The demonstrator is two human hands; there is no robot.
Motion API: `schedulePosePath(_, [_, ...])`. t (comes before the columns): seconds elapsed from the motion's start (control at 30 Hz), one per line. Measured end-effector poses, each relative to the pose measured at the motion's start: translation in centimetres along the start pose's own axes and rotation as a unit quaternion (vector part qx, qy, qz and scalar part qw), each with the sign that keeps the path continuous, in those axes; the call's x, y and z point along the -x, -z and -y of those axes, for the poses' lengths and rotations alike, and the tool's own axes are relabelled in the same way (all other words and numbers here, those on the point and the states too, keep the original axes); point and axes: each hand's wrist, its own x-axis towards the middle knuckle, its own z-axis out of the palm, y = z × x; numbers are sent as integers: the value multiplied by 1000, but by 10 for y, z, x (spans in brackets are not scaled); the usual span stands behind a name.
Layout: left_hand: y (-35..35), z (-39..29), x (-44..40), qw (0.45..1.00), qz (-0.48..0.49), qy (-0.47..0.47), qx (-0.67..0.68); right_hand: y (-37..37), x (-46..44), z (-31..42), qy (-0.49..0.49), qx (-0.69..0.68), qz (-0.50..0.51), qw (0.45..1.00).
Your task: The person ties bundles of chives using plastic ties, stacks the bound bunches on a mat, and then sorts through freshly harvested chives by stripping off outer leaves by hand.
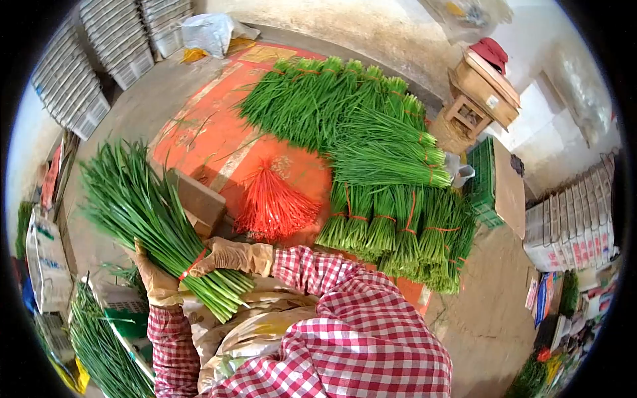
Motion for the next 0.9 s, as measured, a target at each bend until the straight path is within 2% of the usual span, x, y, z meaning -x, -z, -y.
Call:
schedulePosePath(0.03, [2, -2, -5, 1000, 7, 5, 6, 0, 4, 4, -4, -13, -11, 1000])
schedulePosePath(0.1, [-3, 0, -16, 995, 22, 88, -30, -9, 40, 46, 64, 83, -98, 990])
schedulePosePath(0.13, [0, -10, -18, 974, 105, 199, 4, 16, 39, 36, 34, 93, -99, 990])
schedulePosePath(0.17, [11, -13, -26, 974, 94, 199, -53, 39, 46, 32, 19, 259, -183, 948])
schedulePosePath(0.2, [25, -18, -33, 971, 84, 198, -109, 53, 56, 33, -1, 414, -261, 872])
schedulePosePath(0.27, [48, -37, -36, 965, 118, 176, -157, 48, 95, 59, -73, 544, -363, 753])
schedulePosePath(0.33, [63, -60, -40, 965, 64, 186, -174, 72, 121, 61, -140, 606, -350, 701])
schedulePosePath(0.4, [92, -81, -44, 967, 44, 140, -206, 87, 152, 57, -144, 688, -360, 614])
schedulePosePath(0.47, [113, -103, -49, 966, 7, 106, -236, 114, 184, 45, -205, 807, -312, 456])
schedulePosePath(0.5, [125, -113, -52, 967, 11, 110, -231, 129, 205, 42, -164, 839, -332, 399])
schedulePosePath(0.53, [119, -117, -47, 965, -38, 89, -242, 140, 226, 44, -122, 866, -348, 339])
schedulePosePath(0.63, [131, -127, -46, 965, -68, 59, -246, 146, 276, 99, -204, 876, -367, 237])
schedulePosePath(0.67, [151, -134, -55, 967, -13, 90, -238, 150, 292, 121, -227, 872, -382, 207])
schedulePosePath(0.7, [161, -137, -62, 965, 43, 120, -230, 176, 318, 131, -198, 896, -381, 113])
schedulePosePath(0.73, [152, -129, -58, 965, 42, 119, -231, 202, 343, 141, -167, 911, -377, 19])
schedulePosePath(0.77, [132, -114, -49, 965, -23, 82, -246, 208, 354, 162, -343, 859, -379, 19])
schedulePosePath(0.8, [120, -105, -46, 960, -89, 45, -261, 228, 369, 171, -407, 798, -444, 14])
schedulePosePath(0.83, [121, -105, -52, 971, -38, 102, -215, 249, 383, 180, -473, 727, -498, 1])
schedulePosePath(0.9, [97, -93, -53, 962, -61, 119, -237, 268, 380, 170, -495, 668, -551, 75])
